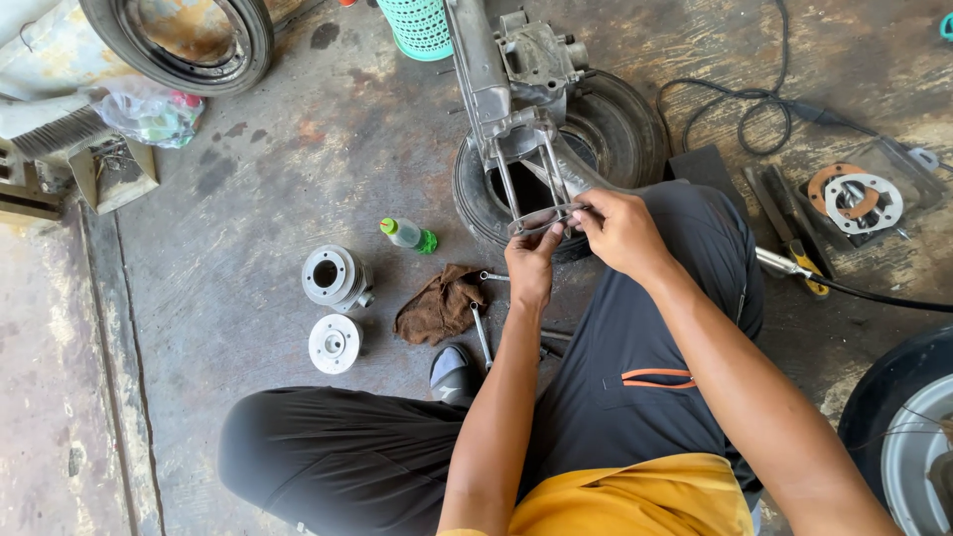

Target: The person sits on the floor and uses a wrench to tighten bolts on a metal engine component resting on a tire. They then place a gasket onto the component and continue to adjust and tighten the bolts with the wrench.

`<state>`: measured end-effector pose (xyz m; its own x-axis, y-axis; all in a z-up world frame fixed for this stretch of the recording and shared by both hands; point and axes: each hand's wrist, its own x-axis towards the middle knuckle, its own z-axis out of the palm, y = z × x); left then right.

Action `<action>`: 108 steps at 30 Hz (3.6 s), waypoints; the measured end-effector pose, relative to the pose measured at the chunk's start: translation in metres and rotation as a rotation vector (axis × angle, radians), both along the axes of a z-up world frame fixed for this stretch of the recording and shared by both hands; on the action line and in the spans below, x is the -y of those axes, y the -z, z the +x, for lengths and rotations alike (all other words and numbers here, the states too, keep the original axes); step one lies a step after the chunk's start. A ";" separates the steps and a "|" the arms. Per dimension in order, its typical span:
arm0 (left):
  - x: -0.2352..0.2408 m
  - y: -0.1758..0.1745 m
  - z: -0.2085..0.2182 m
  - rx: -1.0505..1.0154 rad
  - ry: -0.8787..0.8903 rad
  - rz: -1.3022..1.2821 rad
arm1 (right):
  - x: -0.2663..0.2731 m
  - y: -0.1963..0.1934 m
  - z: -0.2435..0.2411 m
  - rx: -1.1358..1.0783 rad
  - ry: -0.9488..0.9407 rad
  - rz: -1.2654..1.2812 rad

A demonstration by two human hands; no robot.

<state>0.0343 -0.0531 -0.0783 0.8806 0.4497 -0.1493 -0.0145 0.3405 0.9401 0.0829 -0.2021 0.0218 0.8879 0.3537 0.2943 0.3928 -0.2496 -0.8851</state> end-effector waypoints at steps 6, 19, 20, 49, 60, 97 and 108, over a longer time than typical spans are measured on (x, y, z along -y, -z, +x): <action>0.004 -0.001 0.000 0.025 -0.053 -0.020 | 0.004 0.000 0.001 -0.013 -0.035 0.027; 0.008 -0.007 -0.002 0.060 -0.072 0.012 | 0.008 0.011 0.005 0.029 -0.020 -0.088; 0.008 -0.005 -0.001 0.064 -0.074 0.005 | 0.007 0.010 0.004 -0.003 -0.026 -0.073; 0.007 0.003 -0.002 0.058 -0.053 0.070 | -0.012 0.046 0.056 -0.793 0.026 0.235; 0.008 0.005 0.000 0.086 -0.090 0.101 | -0.032 0.079 0.082 -0.988 -0.290 0.290; 0.009 0.001 -0.004 0.093 -0.042 0.112 | -0.024 0.062 0.118 -0.503 -0.441 -0.398; 0.009 0.015 0.000 0.147 -0.070 0.184 | -0.028 0.066 0.122 -0.468 -0.609 -0.306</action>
